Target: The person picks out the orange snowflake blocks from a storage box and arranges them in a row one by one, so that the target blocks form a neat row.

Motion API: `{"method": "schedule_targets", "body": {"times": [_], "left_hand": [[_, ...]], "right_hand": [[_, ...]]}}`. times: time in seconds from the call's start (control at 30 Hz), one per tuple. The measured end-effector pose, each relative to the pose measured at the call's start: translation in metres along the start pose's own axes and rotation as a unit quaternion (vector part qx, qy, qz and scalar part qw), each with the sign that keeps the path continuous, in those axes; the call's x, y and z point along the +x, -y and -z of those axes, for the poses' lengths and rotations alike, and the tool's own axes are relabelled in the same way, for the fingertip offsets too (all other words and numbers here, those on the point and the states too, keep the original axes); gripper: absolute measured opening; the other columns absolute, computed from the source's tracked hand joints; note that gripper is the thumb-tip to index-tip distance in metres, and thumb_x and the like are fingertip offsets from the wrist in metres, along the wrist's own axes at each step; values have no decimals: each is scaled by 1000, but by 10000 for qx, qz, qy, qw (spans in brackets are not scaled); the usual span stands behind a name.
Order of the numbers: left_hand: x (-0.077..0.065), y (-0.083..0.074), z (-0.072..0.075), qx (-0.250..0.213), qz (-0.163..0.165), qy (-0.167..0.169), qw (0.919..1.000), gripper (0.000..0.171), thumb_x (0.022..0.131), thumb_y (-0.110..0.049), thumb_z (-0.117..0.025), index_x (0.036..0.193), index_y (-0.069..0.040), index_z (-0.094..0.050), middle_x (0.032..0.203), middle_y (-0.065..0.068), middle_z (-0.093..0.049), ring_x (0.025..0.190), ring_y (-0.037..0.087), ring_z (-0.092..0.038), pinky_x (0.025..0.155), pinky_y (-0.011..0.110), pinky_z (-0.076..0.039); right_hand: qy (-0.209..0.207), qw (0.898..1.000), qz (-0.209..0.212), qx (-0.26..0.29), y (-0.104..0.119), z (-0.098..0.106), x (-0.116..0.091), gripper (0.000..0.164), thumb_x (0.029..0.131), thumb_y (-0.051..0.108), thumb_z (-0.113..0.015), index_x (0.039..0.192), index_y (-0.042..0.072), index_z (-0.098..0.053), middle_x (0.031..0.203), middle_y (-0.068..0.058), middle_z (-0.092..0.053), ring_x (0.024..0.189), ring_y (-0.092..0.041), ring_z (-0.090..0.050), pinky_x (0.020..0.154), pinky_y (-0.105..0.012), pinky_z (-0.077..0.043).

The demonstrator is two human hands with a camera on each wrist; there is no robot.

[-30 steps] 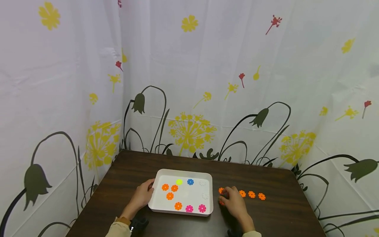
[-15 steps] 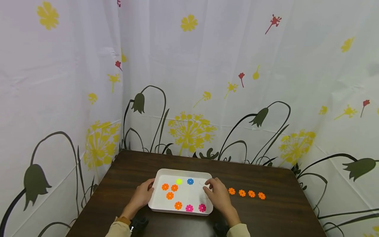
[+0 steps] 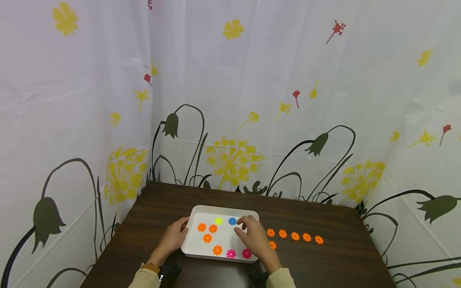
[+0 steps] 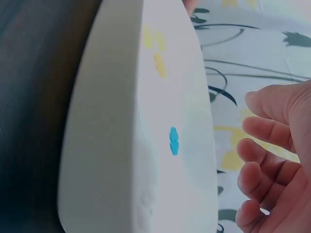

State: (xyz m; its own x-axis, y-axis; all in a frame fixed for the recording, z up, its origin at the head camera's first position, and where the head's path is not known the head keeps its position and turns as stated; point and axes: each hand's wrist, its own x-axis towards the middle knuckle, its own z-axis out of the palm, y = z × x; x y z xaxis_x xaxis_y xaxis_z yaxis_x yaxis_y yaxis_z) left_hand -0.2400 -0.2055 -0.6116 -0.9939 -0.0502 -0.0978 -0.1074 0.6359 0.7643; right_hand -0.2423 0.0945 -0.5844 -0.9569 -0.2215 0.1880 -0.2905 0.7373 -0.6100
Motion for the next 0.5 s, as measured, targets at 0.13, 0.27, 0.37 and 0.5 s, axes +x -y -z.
{"method": "schedule_targets", "body": {"times": [0.13,0.27,0.37,0.5], "left_hand": [[-1,0,0,-27,44,9,10000,45,103,-1,-61,147,5,-56,128,27,-68,100,29,-66,93,53,-57],[0,1,0,-52,50,11,10000,45,103,-1,-60,147,5,-56,128,27,-68,99,28,-65,92,53,-57],[1,2,-1,-58,37,-4,10000,44,103,-1,-61,146,5,-56,127,26,-69,98,28,-65,91,53,-58],[0,3,0,-81,50,-28,10000,44,102,-1,-62,146,5,-57,126,26,-69,97,27,-65,90,51,-58]], "right_hand": [[244,9994,177,-152,5,-11,0,20,94,28,-81,108,14,-74,87,0,-61,67,-10,-47,61,-25,-42],[598,9974,316,-233,11,-24,0,26,92,30,-83,110,13,-74,89,-1,-64,69,-8,-49,64,-25,-43],[841,9954,366,-268,15,-35,-1,31,89,32,-86,112,13,-76,88,0,-64,69,-8,-49,65,-26,-43],[1075,9923,481,-381,16,-49,-3,36,83,35,-89,111,16,-78,85,4,-60,68,-7,-48,65,-26,-39]]}}
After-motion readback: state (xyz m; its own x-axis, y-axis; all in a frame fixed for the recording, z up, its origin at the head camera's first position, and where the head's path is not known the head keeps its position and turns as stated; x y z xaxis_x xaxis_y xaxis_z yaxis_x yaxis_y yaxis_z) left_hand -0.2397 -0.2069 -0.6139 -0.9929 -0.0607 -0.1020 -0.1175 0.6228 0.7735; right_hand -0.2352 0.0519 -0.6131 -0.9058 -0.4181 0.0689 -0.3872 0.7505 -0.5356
